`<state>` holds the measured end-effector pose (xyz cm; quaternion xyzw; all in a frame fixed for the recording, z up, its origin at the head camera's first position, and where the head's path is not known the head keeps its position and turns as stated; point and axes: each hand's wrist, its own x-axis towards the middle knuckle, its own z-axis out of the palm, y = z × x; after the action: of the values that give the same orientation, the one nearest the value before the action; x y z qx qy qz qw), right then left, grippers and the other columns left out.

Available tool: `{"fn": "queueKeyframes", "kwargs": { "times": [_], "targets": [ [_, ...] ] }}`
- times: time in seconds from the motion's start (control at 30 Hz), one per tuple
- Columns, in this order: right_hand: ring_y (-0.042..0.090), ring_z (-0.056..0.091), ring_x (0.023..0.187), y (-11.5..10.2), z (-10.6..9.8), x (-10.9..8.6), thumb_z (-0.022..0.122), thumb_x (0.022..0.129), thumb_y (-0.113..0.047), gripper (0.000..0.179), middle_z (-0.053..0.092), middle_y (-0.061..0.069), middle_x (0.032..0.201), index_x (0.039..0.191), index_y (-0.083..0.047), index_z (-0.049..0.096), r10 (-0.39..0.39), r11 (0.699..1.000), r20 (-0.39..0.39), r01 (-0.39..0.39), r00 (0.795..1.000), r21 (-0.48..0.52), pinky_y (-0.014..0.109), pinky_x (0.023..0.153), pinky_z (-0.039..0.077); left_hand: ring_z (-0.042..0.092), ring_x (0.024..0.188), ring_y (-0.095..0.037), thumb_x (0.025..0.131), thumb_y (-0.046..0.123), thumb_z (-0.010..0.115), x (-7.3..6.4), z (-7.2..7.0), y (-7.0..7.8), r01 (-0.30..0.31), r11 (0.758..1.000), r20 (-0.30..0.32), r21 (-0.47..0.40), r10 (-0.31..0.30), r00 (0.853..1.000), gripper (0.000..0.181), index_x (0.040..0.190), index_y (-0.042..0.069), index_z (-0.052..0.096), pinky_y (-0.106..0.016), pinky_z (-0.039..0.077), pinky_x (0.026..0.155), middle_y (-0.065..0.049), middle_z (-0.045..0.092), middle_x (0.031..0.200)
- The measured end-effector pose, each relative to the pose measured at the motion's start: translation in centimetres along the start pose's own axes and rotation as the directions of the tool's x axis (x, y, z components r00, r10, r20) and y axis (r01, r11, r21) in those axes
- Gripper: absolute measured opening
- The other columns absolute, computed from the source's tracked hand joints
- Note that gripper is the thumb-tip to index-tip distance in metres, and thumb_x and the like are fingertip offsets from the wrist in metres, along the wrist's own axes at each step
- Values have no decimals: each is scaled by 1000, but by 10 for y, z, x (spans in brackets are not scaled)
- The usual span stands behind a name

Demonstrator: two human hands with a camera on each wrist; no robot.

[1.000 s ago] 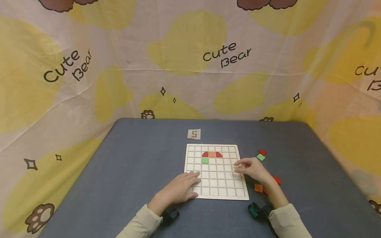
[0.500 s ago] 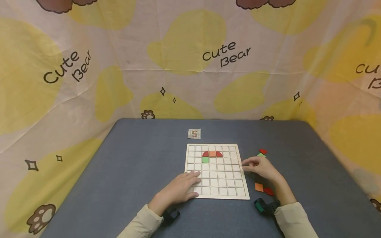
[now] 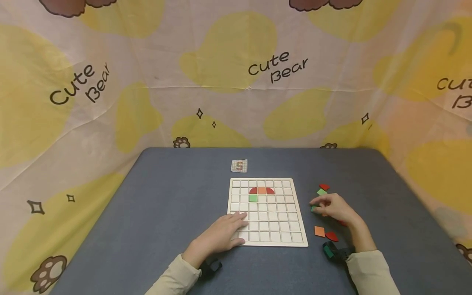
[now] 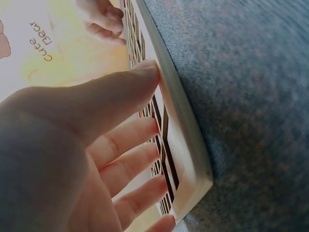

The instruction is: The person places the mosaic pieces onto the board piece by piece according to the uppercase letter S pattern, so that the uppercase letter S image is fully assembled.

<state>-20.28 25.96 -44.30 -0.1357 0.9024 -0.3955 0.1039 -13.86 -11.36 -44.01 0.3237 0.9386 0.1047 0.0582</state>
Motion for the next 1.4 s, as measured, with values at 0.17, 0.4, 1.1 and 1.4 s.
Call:
{"fn": "queueKeyframes", "kwargs": {
  "times": [0.17,0.4,1.1,1.4],
  "targets": [
    [2,36,56,2,-3,-2,65,77,0,30,40,-5,65,106,5,70,6,1000,10,-6,1000,-19,19,56,31,48,137,-29,88,33,67,0,1,-1,1,1000,0,0,-1,1000,48,131,12,58,-43,40,112,-7,50,147],
    [2,35,56,5,-5,-2,63,76,2,33,40,-5,64,108,5,69,-3,999,21,4,1000,-53,20,55,29,47,137,-29,89,33,67,-1,0,0,4,1000,4,-9,-4,1000,48,131,12,58,-43,40,112,-7,50,148],
    [8,49,52,-7,9,2,81,74,-20,21,50,-6,53,73,-4,67,99,986,-111,-113,989,-120,21,51,35,47,138,-30,90,33,65,-1,-2,0,10,1000,8,-18,-10,1000,47,132,12,58,-43,39,113,-7,49,149],
    [3,36,54,-6,7,2,78,74,-8,28,40,-6,61,98,2,70,8,993,-50,-14,999,-114,20,56,30,47,138,-29,89,33,66,-2,-3,2,11,1000,10,-11,-11,1000,48,132,12,58,-43,40,112,-7,49,149]
  ]
}}
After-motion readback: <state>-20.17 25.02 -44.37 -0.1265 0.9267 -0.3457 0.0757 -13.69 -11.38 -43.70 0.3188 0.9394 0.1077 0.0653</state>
